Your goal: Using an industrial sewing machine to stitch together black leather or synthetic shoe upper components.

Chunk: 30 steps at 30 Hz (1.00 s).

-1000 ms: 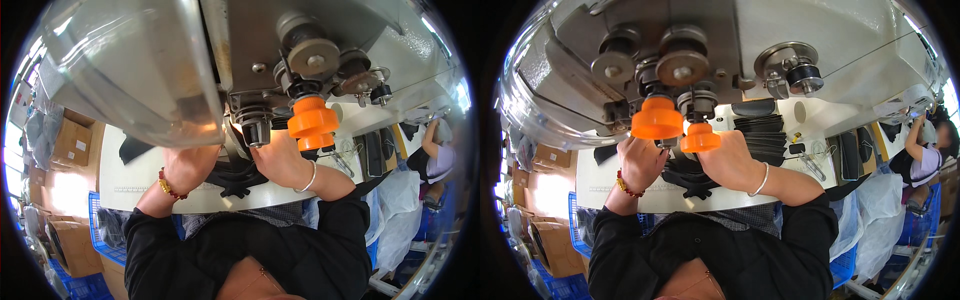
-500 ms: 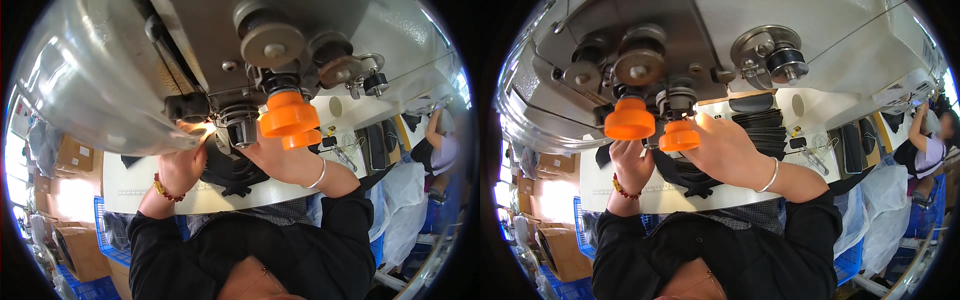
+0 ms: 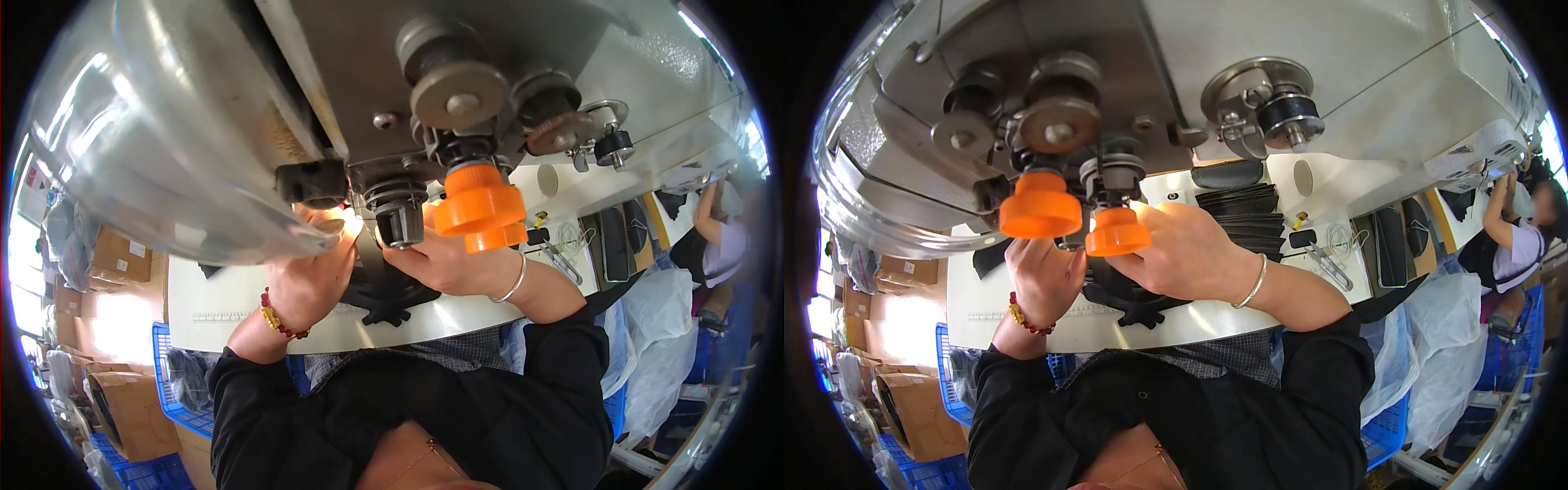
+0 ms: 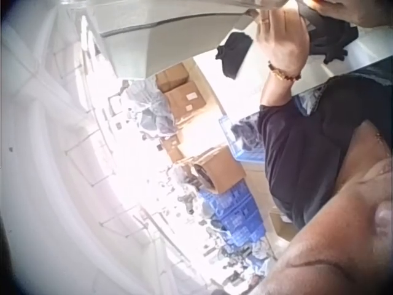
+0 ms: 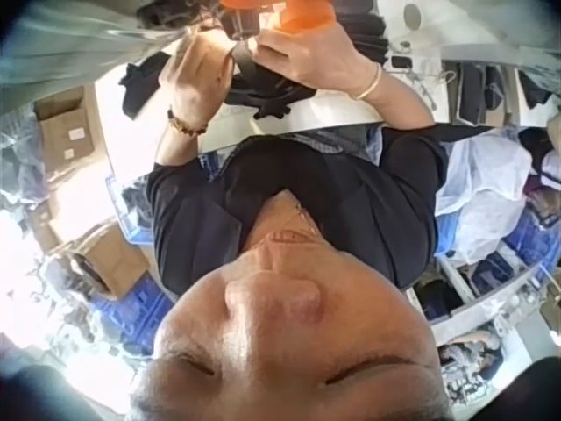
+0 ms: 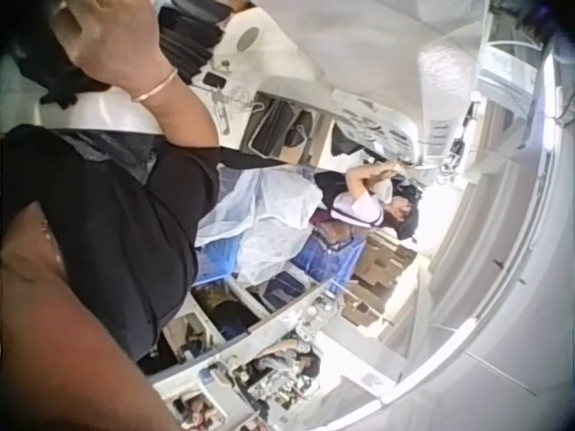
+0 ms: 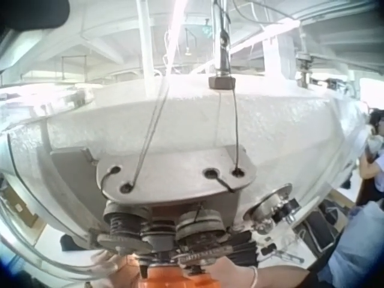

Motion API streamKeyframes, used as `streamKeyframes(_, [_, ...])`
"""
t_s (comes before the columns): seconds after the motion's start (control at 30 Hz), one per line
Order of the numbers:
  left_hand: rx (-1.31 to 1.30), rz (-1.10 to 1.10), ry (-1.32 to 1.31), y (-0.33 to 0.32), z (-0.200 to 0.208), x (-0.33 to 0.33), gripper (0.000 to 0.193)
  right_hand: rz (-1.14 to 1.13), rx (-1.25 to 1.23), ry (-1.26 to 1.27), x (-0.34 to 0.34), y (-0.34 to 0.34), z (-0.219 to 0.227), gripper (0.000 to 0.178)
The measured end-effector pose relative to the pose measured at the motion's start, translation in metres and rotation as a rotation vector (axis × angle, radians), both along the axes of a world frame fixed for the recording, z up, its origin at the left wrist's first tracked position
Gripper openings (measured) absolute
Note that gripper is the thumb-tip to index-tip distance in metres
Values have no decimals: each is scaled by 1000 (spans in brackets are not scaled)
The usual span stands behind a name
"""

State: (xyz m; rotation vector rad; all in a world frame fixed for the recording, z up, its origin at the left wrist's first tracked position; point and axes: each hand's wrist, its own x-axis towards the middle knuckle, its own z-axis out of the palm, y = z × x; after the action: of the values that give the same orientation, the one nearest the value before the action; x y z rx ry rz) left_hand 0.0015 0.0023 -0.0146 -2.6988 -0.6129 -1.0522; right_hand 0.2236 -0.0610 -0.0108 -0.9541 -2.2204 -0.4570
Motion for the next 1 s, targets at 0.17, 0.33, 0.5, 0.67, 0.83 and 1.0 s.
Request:
streamKeyframes(0.17, [52, 29, -87, 8, -14, -2, 16, -49, 83, -20, -3, 2, -1, 25])
streamKeyframes(0.33, [-90, 40, -59, 3, -8, -1, 17, -6, 86, 89, -6, 11, -16, 22])
streamKeyframes(0.5, [-103, 39, -144, 5, -20, 1, 21, 0, 84, 98, -5, 13, -18, 23])
streamKeyframes(0.67, [-57, 26, -73, 11, -27, -6, 33, -68, -10, 153, -8, 14, -17, 26])
streamKeyframes(0.83, [-160, 20, -61, 12, -18, -5, 38, -23, -16, 145, 2, 21, -20, 29])
streamKeyframes(1.0, [-176, 30, 20, 2, 1, -9, 42, -49, 90, -11, 14, 18, -10, 29])
